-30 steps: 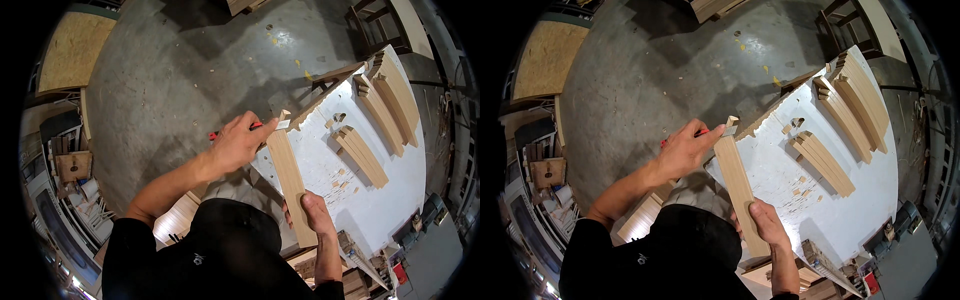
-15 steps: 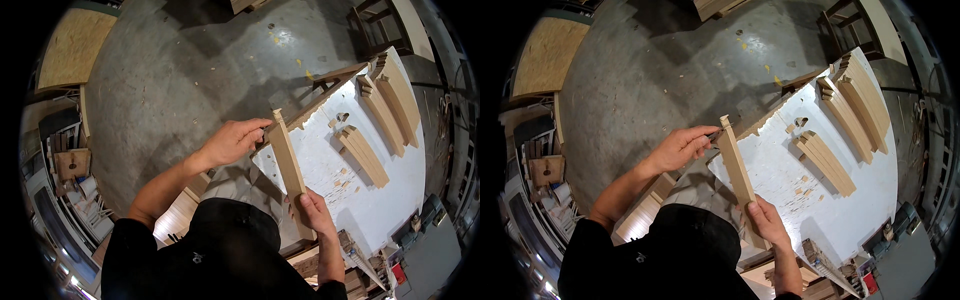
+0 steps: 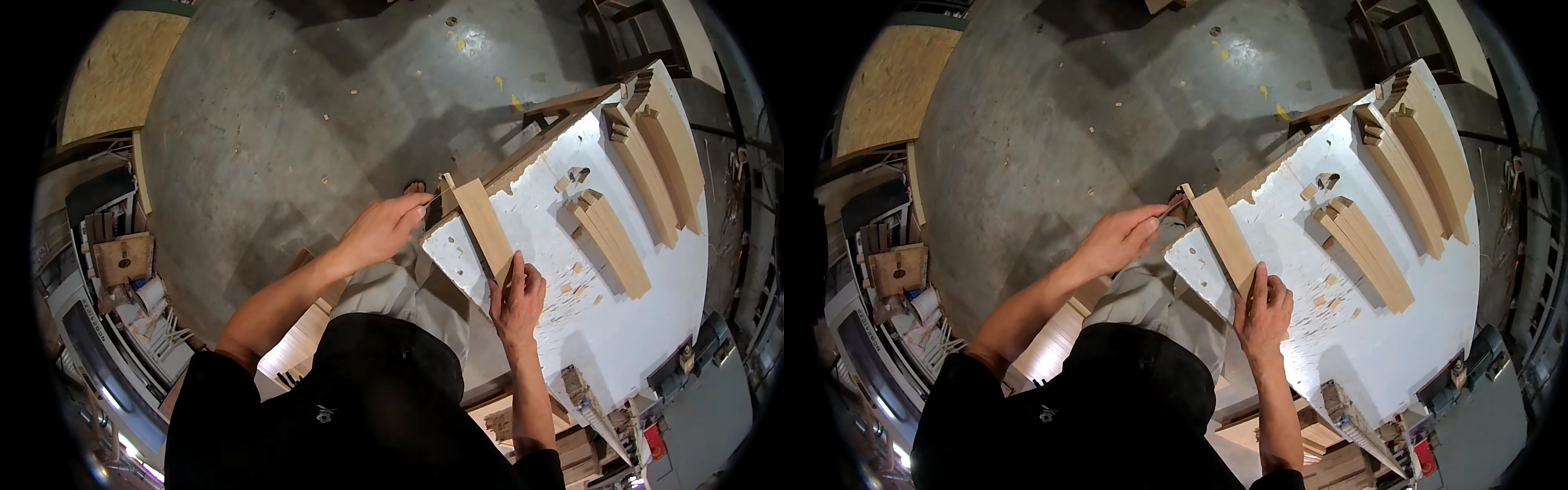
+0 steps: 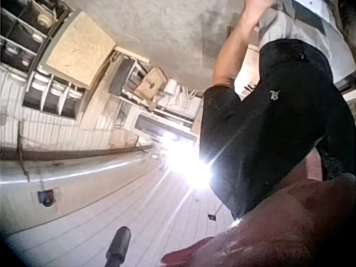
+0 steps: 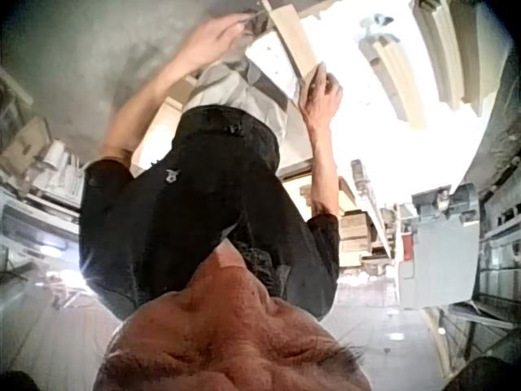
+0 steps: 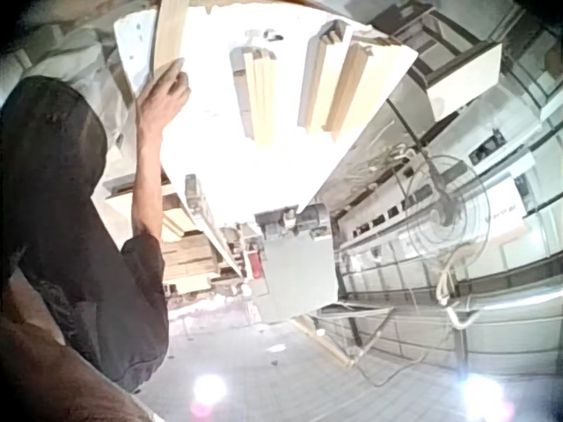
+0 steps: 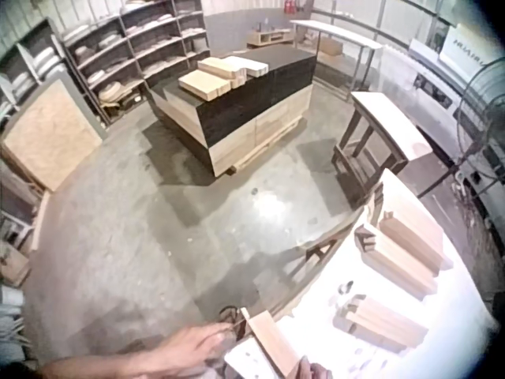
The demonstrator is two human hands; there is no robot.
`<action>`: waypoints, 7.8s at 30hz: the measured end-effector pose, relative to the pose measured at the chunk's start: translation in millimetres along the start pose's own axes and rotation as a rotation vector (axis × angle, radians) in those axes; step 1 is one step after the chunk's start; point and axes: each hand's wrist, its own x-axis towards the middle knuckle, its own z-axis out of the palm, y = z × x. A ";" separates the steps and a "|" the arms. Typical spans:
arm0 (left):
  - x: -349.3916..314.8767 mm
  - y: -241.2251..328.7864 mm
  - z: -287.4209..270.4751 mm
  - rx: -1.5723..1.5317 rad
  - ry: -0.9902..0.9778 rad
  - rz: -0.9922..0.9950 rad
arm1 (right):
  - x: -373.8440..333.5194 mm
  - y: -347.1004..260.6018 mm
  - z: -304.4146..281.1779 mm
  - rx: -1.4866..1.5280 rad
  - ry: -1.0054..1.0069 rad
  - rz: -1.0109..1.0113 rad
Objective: The person organizes wooden planks by sorting through a stack, inspecting them, and then arranging them into separate piles on a table and a workbench.
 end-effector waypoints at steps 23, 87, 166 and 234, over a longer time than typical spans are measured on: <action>41.9 -71.3 -1.4 0.000 0.109 0.097 | 2.8 -8.5 -29.1 0.377 -0.118 0.112; 172.4 153.9 130.4 0.284 0.248 0.368 | -1.2 242.8 -141.5 0.324 0.618 0.528; 176.4 176.9 235.0 1.064 -0.089 0.920 | 48.6 325.7 -160.0 0.053 0.262 0.042; 188.4 204.0 143.6 0.121 0.521 0.363 | 108.9 247.8 -189.9 0.121 0.435 -0.069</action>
